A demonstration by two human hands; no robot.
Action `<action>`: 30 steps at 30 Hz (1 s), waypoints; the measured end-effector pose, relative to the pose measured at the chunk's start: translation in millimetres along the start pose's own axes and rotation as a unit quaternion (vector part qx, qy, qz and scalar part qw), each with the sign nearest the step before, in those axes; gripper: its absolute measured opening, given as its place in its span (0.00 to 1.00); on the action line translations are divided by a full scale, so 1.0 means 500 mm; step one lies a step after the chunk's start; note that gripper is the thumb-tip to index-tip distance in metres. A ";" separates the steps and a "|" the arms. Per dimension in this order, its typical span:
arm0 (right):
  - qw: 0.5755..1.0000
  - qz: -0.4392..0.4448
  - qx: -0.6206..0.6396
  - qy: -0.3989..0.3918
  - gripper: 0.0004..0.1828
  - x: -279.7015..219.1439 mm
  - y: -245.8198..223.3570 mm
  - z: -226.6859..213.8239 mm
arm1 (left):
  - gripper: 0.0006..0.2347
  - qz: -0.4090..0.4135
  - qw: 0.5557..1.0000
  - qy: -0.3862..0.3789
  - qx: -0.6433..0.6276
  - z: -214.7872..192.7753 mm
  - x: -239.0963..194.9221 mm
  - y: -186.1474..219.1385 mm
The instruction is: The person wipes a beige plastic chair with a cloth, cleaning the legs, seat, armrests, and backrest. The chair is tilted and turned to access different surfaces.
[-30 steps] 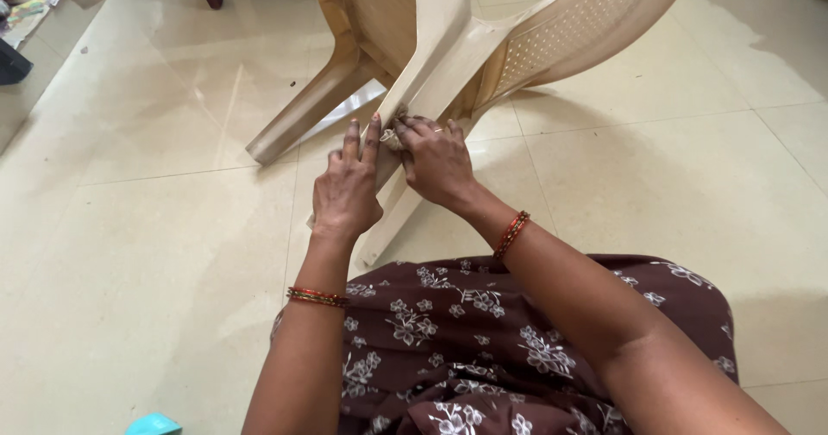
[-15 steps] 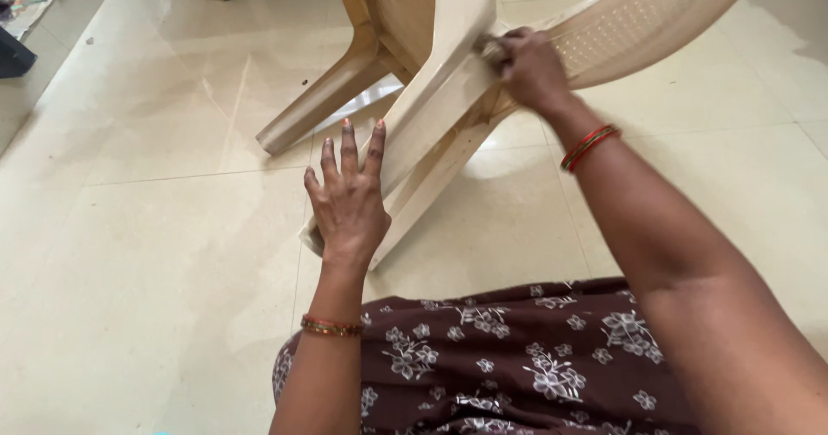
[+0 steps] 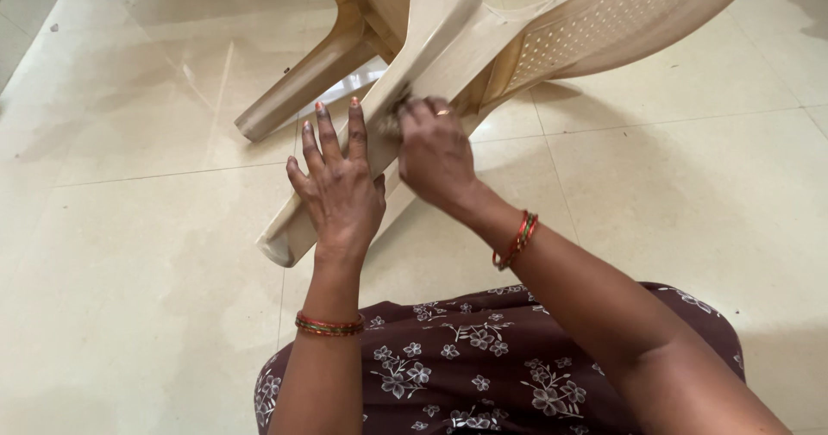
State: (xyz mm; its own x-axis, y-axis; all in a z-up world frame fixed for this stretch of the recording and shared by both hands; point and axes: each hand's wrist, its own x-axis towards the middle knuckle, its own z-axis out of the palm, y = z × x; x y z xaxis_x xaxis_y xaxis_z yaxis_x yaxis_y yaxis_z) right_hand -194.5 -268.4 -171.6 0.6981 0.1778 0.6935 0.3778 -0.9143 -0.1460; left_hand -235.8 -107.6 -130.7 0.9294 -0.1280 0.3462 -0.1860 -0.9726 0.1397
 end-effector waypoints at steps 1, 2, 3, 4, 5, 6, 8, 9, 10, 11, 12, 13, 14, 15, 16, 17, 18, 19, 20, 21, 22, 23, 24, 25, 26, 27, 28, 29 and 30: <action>0.999 -0.025 0.023 0.006 0.20 -0.009 -0.010 -0.011 | 0.46 0.003 1.000 0.002 0.002 0.002 0.001 -0.001; 0.998 -0.050 0.047 0.012 0.21 -0.013 -0.015 -0.019 | 0.46 0.005 1.000 0.003 0.004 0.003 0.000 -0.003; 0.997 -0.061 0.046 -0.006 0.21 -0.009 -0.005 -0.027 | 0.46 0.008 1.000 0.007 0.004 0.003 -0.001 -0.003; 0.996 -0.072 0.045 -0.024 0.22 0.000 0.018 -0.036 | 0.45 0.011 1.000 0.011 0.004 0.003 -0.003 -0.004; 0.995 -0.084 0.045 -0.043 0.23 0.010 0.047 -0.042 | 0.45 0.013 1.000 0.015 0.004 0.004 -0.004 -0.004; 0.995 -0.068 0.033 -0.064 0.23 0.021 0.075 -0.042 | 0.45 0.015 1.000 0.023 0.009 0.005 -0.004 -0.005; 0.995 -0.024 0.020 -0.090 0.24 0.048 0.142 -0.041 | 0.45 0.021 0.999 0.037 0.020 0.008 -0.008 -0.005; 0.995 0.004 0.018 -0.095 0.25 0.063 0.178 -0.041 | 0.46 0.019 0.999 0.035 0.019 0.009 -0.008 -0.004; 0.996 0.023 0.045 -0.075 0.25 0.076 0.216 -0.046 | 0.46 0.018 0.999 0.033 0.018 0.009 -0.006 -0.003; 0.995 0.042 0.072 -0.055 0.25 0.086 0.249 -0.048 | 0.46 0.017 0.999 0.031 0.017 0.009 -0.006 -0.002; 0.996 0.046 0.071 -0.037 0.25 0.093 0.275 -0.048 | 0.47 0.014 0.999 0.029 0.017 0.008 -0.008 -0.003; 0.996 0.051 0.068 -0.017 0.24 0.099 0.297 -0.047 | 0.47 0.012 0.999 0.029 0.015 0.007 -0.008 -0.001; 0.996 0.056 0.065 0.002 0.24 0.100 0.305 -0.040 | 0.47 0.010 0.999 0.028 0.013 0.007 -0.008 0.001; 0.997 0.066 0.032 0.011 0.23 0.095 0.300 -0.028 | 0.48 0.005 1.000 0.023 0.007 0.006 -0.008 0.003; 0.997 0.076 -0.002 0.020 0.23 0.091 0.286 -0.014 | 0.48 -0.001 1.000 0.018 0.001 0.005 -0.005 0.006; 0.995 0.085 -0.035 0.029 0.23 0.094 0.265 -0.001 | 0.48 -0.007 1.000 0.014 -0.004 0.003 -0.001 0.008; 0.992 0.124 -0.016 0.000 0.22 0.092 0.237 0.009 | 0.48 -0.009 1.000 0.009 -0.004 0.002 0.003 0.011; 0.986 0.162 0.004 -0.030 0.22 0.084 0.198 0.019 | 0.49 -0.011 1.000 0.005 -0.004 0.000 0.008 0.014; 0.992 0.120 -0.035 -0.027 0.21 0.077 0.156 0.026 | 0.49 -0.014 1.000 0.000 -0.004 -0.001 0.014 0.016; 0.994 0.080 -0.073 -0.025 0.19 0.062 0.114 0.030 | 0.50 -0.010 1.000 -0.005 -0.003 0.001 0.018 0.019; 0.995 0.070 -0.070 -0.022 0.20 0.046 0.065 0.033 | 0.51 -0.007 1.000 -0.011 -0.003 0.001 0.023 0.020; 0.996 0.060 -0.069 -0.019 0.21 0.031 0.023 0.025 | 0.52 -0.002 1.000 -0.016 -0.004 0.000 0.026 0.022; 0.998 0.043 -0.037 -0.010 0.21 0.016 -0.004 0.007 | 0.52 0.002 1.000 -0.030 0.006 -0.002 0.026 0.021; 1.000 0.026 -0.003 -0.001 0.22 0.003 -0.027 -0.011 | 0.53 0.006 0.999 -0.044 0.017 -0.005 0.026 0.018; 0.999 0.008 0.031 0.008 0.22 -0.004 -0.042 -0.028 | 0.53 0.009 0.998 -0.058 0.028 -0.008 0.025 0.015; 0.999 -0.006 0.047 -0.018 0.22 -0.007 -0.051 -0.045 | 0.54 0.010 0.998 -0.061 0.022 -0.011 0.025 0.012; 0.997 -0.021 0.063 -0.044 0.22 -0.011 -0.053 -0.063 | 0.55 0.011 0.998 -0.065 0.015 -0.014 0.025 0.009; 0.994 -0.035 0.078 -0.070 0.21 -0.013 -0.050 -0.081 | 0.55 0.012 0.998 -0.067 0.008 -0.017 0.025 0.008; 0.989 -0.041 0.099 -0.103 0.21 -0.010 -0.041 -0.096 | 0.56 0.012 0.998 -0.068 0.001 -0.019 0.025 0.008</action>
State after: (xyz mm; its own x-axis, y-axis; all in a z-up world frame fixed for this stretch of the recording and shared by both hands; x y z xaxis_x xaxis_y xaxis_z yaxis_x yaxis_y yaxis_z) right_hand -234.9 -267.9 -138.0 0.7619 0.3368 0.5533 0.5350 -0.8087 -0.2445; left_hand -228.1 -111.1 -117.2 0.9591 -0.1772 0.2208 -0.2092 -0.9690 0.1311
